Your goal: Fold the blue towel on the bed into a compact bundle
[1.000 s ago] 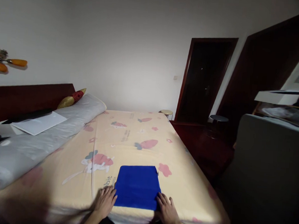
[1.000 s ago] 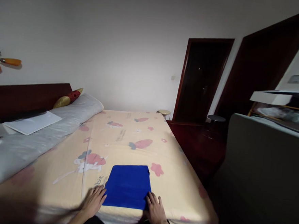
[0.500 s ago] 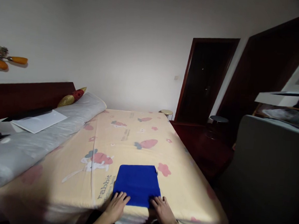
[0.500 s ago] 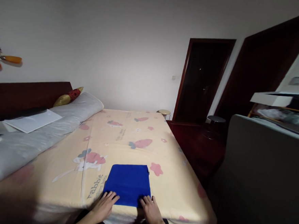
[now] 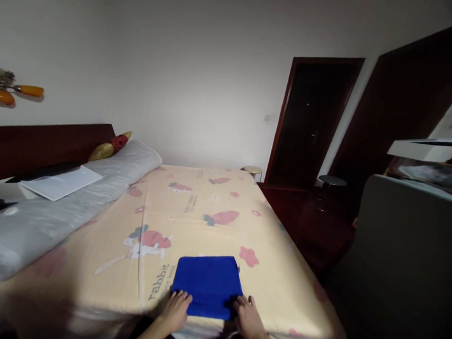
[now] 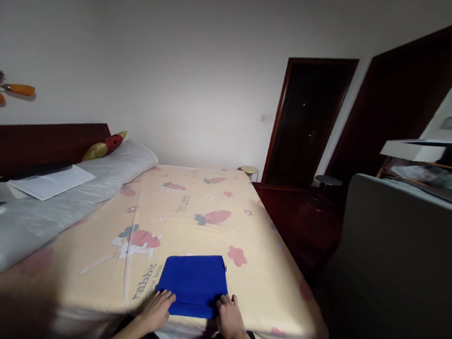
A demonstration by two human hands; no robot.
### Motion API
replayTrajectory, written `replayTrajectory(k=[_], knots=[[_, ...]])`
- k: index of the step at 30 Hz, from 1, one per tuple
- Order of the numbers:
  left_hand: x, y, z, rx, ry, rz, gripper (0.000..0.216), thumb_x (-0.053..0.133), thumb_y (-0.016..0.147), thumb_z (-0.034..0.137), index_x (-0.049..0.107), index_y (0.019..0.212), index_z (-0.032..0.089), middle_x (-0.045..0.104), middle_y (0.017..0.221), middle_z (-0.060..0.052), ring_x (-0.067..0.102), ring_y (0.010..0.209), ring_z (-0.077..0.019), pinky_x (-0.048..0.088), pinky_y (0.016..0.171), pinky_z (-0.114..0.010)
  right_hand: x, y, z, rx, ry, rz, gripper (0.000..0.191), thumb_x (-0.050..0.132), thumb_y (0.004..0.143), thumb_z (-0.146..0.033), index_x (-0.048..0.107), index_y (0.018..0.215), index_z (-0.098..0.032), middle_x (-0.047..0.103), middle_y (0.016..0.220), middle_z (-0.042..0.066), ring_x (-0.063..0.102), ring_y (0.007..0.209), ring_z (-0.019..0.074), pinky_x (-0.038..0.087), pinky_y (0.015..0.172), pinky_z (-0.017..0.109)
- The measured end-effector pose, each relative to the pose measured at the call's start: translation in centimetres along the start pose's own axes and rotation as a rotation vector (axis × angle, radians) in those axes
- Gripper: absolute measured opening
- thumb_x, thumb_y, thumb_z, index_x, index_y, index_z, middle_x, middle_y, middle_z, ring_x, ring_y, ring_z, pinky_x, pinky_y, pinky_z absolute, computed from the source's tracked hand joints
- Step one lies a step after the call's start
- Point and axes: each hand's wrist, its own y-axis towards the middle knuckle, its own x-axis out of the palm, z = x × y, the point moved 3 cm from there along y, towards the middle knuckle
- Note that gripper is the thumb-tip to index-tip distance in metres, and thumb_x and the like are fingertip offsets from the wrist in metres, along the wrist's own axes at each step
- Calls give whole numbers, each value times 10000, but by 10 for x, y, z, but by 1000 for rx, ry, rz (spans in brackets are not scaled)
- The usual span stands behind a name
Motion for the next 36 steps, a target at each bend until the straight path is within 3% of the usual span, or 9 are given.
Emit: replayTrajectory(k=[3, 8, 12, 16, 22, 26, 30, 33, 36], knots=[[8, 2, 12, 45, -9, -25, 742, 438, 669, 46, 421, 1389, 226, 422, 1476, -102, 315, 1391, -275, 238, 1143, -479, 8, 3, -6, -1, -9, -22, 474, 391, 778, -104, 587, 1204, -173, 561, 1303, 147, 455, 1235, 306, 259, 1046, 499], [17, 5, 20, 58, -44, -47, 799, 423, 667, 43, 381, 1413, 325, 385, 1507, -61, 273, 1412, -283, 194, 1141, -544, 27, 6, -15, -103, -9, -92, 611, 396, 803, -107, 444, 1366, -339, 534, 1376, 31, 438, 1259, 268, 264, 1078, 487], [9, 5, 3, -50, -29, -37, 771, 477, 674, 116, 389, 1415, 307, 376, 1509, -93, 277, 1406, -314, 163, 1138, -554, 36, 6, 1, -6, -30, -93, 669, 518, 720, -170, 444, 1374, -295, 504, 1405, 67, 412, 1271, 325, 248, 1077, 539], [-13, 1, -20, -130, -38, -19, 657, 507, 687, 226, 493, 1343, 270, 443, 1446, -114, 316, 1374, -354, 192, 1106, -591, 30, 5, 18, 118, -52, -27, 656, 521, 683, -161, 487, 1334, -229, 511, 1374, 146, 415, 1249, 361, 221, 1051, 575], [-30, -3, -44, -117, -96, -60, 494, 590, 624, 239, 616, 1113, 307, 655, 1178, -4, 531, 1177, -244, 343, 1041, -420, 12, 7, 22, 164, 22, -20, 620, 476, 632, -160, 533, 1246, -233, 603, 1270, 97, 520, 1161, 261, 335, 965, 420], [-30, 1, -56, -165, -126, -83, 446, 614, 614, 242, 632, 1055, 306, 691, 1107, 26, 601, 1065, -204, 432, 917, -326, 5, 7, 27, 198, 57, -30, 468, 436, 707, -197, 583, 1149, -232, 664, 1166, 72, 571, 1113, 219, 362, 938, 373], [-32, 1, -59, -222, -123, -92, 318, 575, 667, 280, 650, 976, 299, 717, 990, 34, 648, 915, -178, 472, 783, -282, 4, 7, 29, 224, 42, -33, 389, 417, 780, -239, 611, 1117, -220, 703, 1049, 79, 621, 1020, 233, 403, 889, 371], [-30, -1, -52, -249, -74, -49, 354, 544, 688, 270, 630, 1031, 284, 694, 1084, -1, 609, 1043, -225, 441, 917, -371, 2, 6, 25, 211, -17, 5, 459, 469, 726, -175, 600, 1166, -190, 675, 1103, 123, 593, 1058, 285, 400, 906, 417], [-26, 0, -36, -214, -7, 30, 544, 496, 686, 149, 547, 1223, 217, 571, 1321, -92, 425, 1299, -298, 273, 1089, -499, -1, 4, 19, 181, -85, 67, 524, 422, 721, -70, 576, 1216, -146, 628, 1170, 182, 555, 1095, 335, 385, 922, 481]])
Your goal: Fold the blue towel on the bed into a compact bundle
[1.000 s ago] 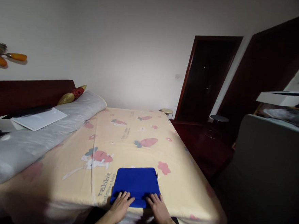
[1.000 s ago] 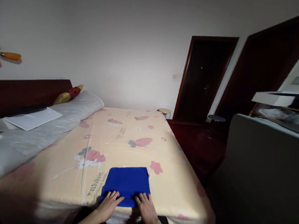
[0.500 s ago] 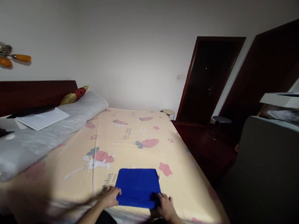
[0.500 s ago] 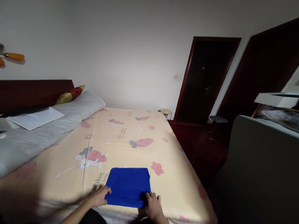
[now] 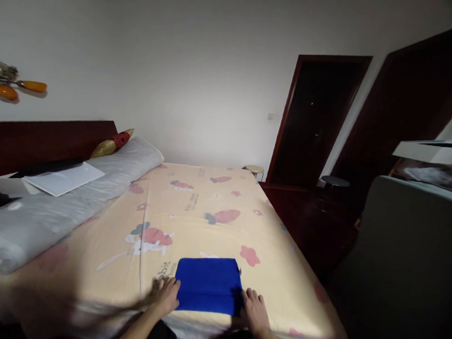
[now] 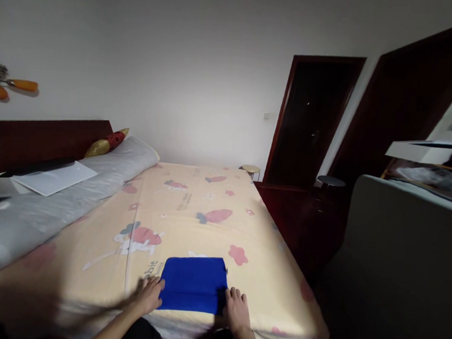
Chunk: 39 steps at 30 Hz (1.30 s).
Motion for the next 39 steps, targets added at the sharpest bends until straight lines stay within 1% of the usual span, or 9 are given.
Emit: replayTrajectory(k=[3, 5, 8, 11, 17, 22, 28, 34, 39], knots=[[8, -1, 24, 106, 32, 65, 665, 366, 719, 23, 419, 1366, 165, 422, 1465, -139, 292, 1394, -288, 172, 1138, -525, 0, -2, -12, -114, -18, 19, 544, 333, 782, -28, 557, 1258, -168, 587, 1272, 166, 512, 1181, 313, 353, 995, 483], [16, -3, 42, 206, 30, 70, 674, 294, 740, -17, 434, 1360, 207, 431, 1467, -100, 316, 1386, -239, 195, 1149, -474, 1, -5, -25, -222, -6, -3, 563, 350, 790, -36, 542, 1284, -225, 568, 1331, 99, 481, 1237, 270, 323, 1054, 451], [30, -10, 66, 349, 12, 36, 649, 325, 757, 18, 458, 1341, 269, 462, 1444, -57, 343, 1372, -223, 248, 1142, -436, 4, -12, -46, -363, 31, -106, 718, 459, 692, -70, 433, 1382, -267, 492, 1424, 53, 433, 1288, 279, 291, 1093, 483], [39, -16, 75, 392, -11, -4, 685, 407, 731, 72, 400, 1392, 253, 429, 1465, -90, 323, 1381, -284, 259, 1133, -502, 3, -16, -57, -388, 62, -231, 894, 505, 591, -99, 315, 1452, -252, 345, 1519, 70, 373, 1325, 336, 265, 1093, 559], [31, -12, 48, 264, 32, -16, 705, 395, 721, 37, 402, 1403, 215, 416, 1476, -121, 309, 1393, -289, 228, 1145, -504, -2, -10, -33, -194, 43, -242, 830, 446, 644, -86, 328, 1450, -243, 380, 1500, 72, 367, 1339, 296, 244, 1102, 546], [21, -6, 21, 220, 58, -6, 691, 279, 730, -38, 464, 1361, 175, 488, 1421, -133, 373, 1362, -247, 222, 1150, -467, -5, -8, -13, -146, 42, -209, 772, 402, 678, -63, 362, 1432, -222, 444, 1459, 94, 403, 1313, 288, 256, 1077, 559], [9, -4, 19, 168, 28, -3, 551, 402, 754, 121, 528, 1284, 201, 557, 1362, -90, 421, 1326, -224, 208, 1162, -417, -8, -4, -11, -131, 63, -117, 501, 423, 765, -155, 568, 1244, -130, 639, 1195, 146, 525, 1146, 290, 304, 1038, 460], [14, -7, 22, 164, 30, -54, 613, 419, 731, 141, 475, 1340, 127, 466, 1439, -162, 360, 1366, -292, 195, 1156, -492, -4, -4, -10, -105, 62, -96, 528, 446, 725, -151, 571, 1237, -146, 551, 1336, 147, 463, 1230, 316, 288, 1054, 483], [27, -13, 40, 303, 9, -39, 652, 418, 743, 150, 404, 1394, 199, 404, 1491, -91, 294, 1401, -241, 154, 1178, -408, 7, -5, -21, -264, 113, -231, 668, 375, 783, -112, 352, 1437, -246, 355, 1513, 50, 366, 1353, 248, 229, 1128, 495]])
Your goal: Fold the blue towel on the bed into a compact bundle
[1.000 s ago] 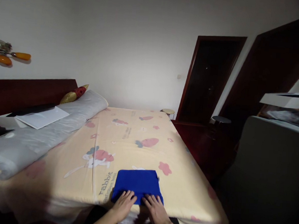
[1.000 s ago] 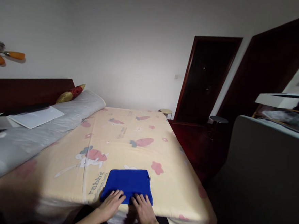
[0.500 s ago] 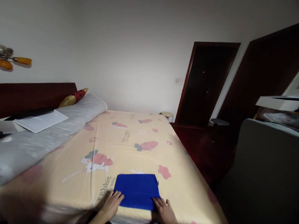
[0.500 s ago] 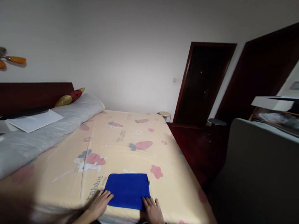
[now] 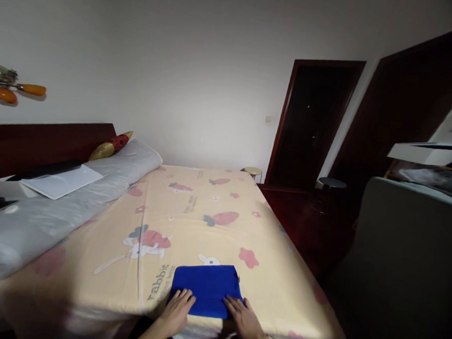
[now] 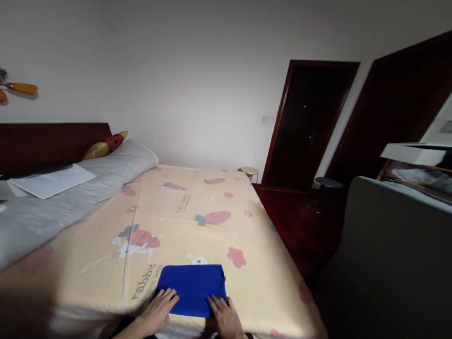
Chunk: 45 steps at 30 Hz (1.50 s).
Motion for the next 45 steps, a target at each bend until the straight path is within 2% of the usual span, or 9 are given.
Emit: replayTrajectory(k=[3, 9, 15, 20, 25, 33, 37, 40, 45], knots=[[2, 0, -1, -9, -22, -24, 655, 425, 750, 167, 393, 1400, 237, 409, 1492, -60, 304, 1396, -220, 175, 1173, -389, 6, 1, 5, 34, -23, -30, 695, 408, 763, -113, 342, 1442, -245, 355, 1504, 60, 358, 1362, 255, 243, 1125, 523], [-18, -4, -35, -216, 0, -11, 549, 484, 713, 224, 546, 1258, 218, 475, 1424, -103, 350, 1363, -298, 225, 1131, -491, 2, -3, 27, 189, -114, 50, 697, 426, 726, -99, 383, 1418, -170, 328, 1512, 148, 316, 1376, 315, 214, 1103, 592], [-30, -6, -21, -70, -21, 16, 572, 538, 629, 191, 544, 1197, 262, 520, 1325, -58, 382, 1317, -251, 200, 1137, -439, 3, -1, 11, -3, -85, 189, 474, 434, 765, -102, 569, 1204, -220, 605, 1237, 93, 494, 1180, 257, 247, 1074, 466], [-28, -5, -12, -52, -39, -3, 525, 517, 640, 159, 561, 1156, 246, 567, 1258, -65, 442, 1267, -249, 280, 1102, -415, -1, -1, 10, 45, -83, 175, 370, 399, 831, -147, 599, 1138, -200, 625, 1141, 109, 519, 1096, 268, 275, 1005, 441], [-27, -3, -21, -110, -46, -9, 463, 488, 689, 176, 585, 1139, 234, 605, 1248, -68, 483, 1247, -228, 283, 1113, -384, -8, -4, 12, 69, -69, 159, 305, 504, 758, -222, 625, 1035, -185, 621, 1126, 107, 510, 1077, 283, 278, 967, 421], [-21, -5, -22, -168, -3, -45, 641, 506, 668, 178, 486, 1303, 268, 510, 1395, -61, 398, 1336, -268, 273, 1115, -472, 6, -5, 22, 109, -66, 115, 507, 528, 743, -272, 553, 1249, -248, 560, 1318, 97, 477, 1174, 301, 293, 994, 460], [-17, -2, -25, -251, 48, -45, 726, 503, 670, 159, 402, 1388, 120, 427, 1452, -196, 332, 1367, -361, 218, 1110, -589, 13, -2, 27, 217, -107, 132, 572, 513, 760, -260, 497, 1330, -210, 524, 1365, 154, 434, 1242, 360, 243, 1048, 569], [-12, 4, -15, -227, 71, -27, 740, 483, 664, 99, 384, 1396, 65, 397, 1464, -233, 297, 1386, -363, 168, 1135, -576, 15, 4, 17, 244, -135, 115, 655, 508, 724, -164, 447, 1377, -161, 454, 1430, 187, 372, 1310, 381, 224, 1072, 593], [-3, 16, 31, 46, 10, -48, 844, 414, 683, 32, 234, 1480, 244, 257, 1578, -35, 186, 1445, -199, 150, 1183, -423, 7, 15, -32, -64, -36, -26, 737, 361, 771, -95, 252, 1474, -289, 271, 1553, 21, 332, 1368, 256, 202, 1134, 508]])
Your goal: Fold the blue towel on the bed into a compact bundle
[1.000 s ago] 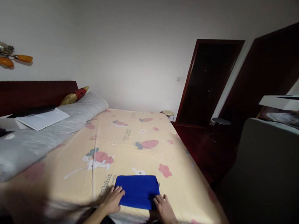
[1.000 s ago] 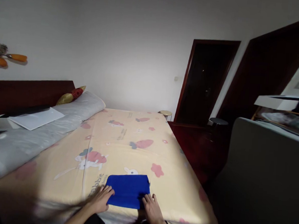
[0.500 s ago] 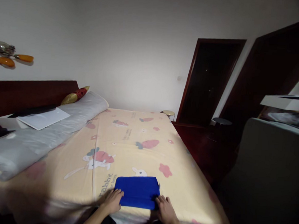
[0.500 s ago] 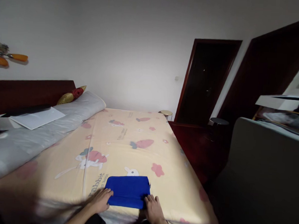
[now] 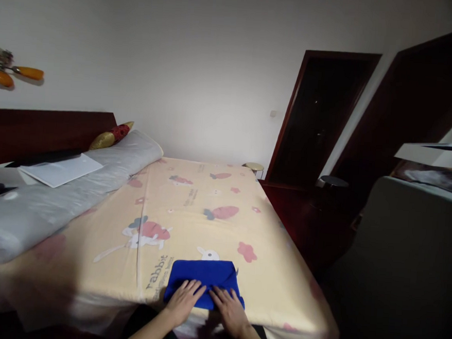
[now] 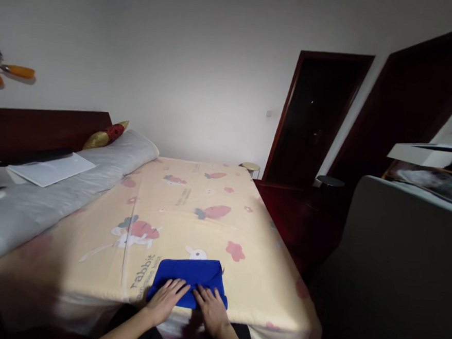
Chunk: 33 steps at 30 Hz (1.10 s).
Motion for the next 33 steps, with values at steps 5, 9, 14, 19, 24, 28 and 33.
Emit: replayTrajectory(k=[5, 9, 14, 19, 24, 28, 33], knots=[[0, -6, -7, 47, -79, -114, 911, 483, 643, 107, 188, 1492, 253, 185, 1587, -4, 171, 1448, -173, 195, 1179, -423, -4, 2, -3, -20, 115, -128, 828, 521, 691, -239, 256, 1474, -224, 220, 1558, 74, 292, 1392, 280, 168, 1146, 534], [-9, -25, -49, -115, -3, -133, 888, 541, 628, 179, 267, 1470, 257, 199, 1579, -50, 186, 1445, -261, 175, 1153, -559, -2, -10, 32, 118, 80, -72, 798, 569, 683, -313, 344, 1441, -207, 276, 1538, 94, 271, 1399, 309, 157, 1140, 554], [-20, -41, -56, -57, 88, 7, 659, 420, 733, 90, 448, 1375, 231, 320, 1547, -82, 241, 1429, -239, 173, 1167, -485, -7, -16, 48, 175, -16, -1, 584, 576, 740, -335, 539, 1304, -186, 511, 1392, 148, 447, 1279, 331, 208, 1114, 531], [-8, -52, -48, 0, -7, -12, 501, 471, 772, 175, 540, 1267, 213, 519, 1394, -106, 396, 1340, -256, 214, 1161, -419, -16, -25, 39, 146, -47, -23, 456, 602, 748, -325, 641, 1154, -121, 620, 1227, 188, 514, 1175, 338, 247, 1089, 477], [-19, -54, -43, -86, -51, -37, 516, 527, 709, 213, 582, 1222, 205, 561, 1341, -100, 436, 1305, -257, 227, 1153, -392, -25, -35, 40, 134, -52, -7, 380, 598, 745, -342, 676, 1057, -139, 600, 1231, 182, 469, 1199, 349, 275, 1048, 468], [-46, -44, -47, -177, -40, 18, 468, 479, 719, 204, 629, 1162, 224, 608, 1268, -92, 500, 1236, -263, 310, 1094, -426, -29, -26, 52, 156, 1, -7, 527, 576, 714, -246, 569, 1233, -158, 617, 1220, 138, 528, 1141, 279, 321, 1006, 394], [-51, -39, -55, -220, -51, -59, 490, 596, 595, 226, 681, 1076, 272, 667, 1178, -54, 566, 1151, -291, 396, 1015, -433, -26, -14, 67, 224, 78, 2, 455, 591, 653, -229, 618, 1107, -222, 649, 1147, 83, 567, 1082, 256, 370, 931, 372]])
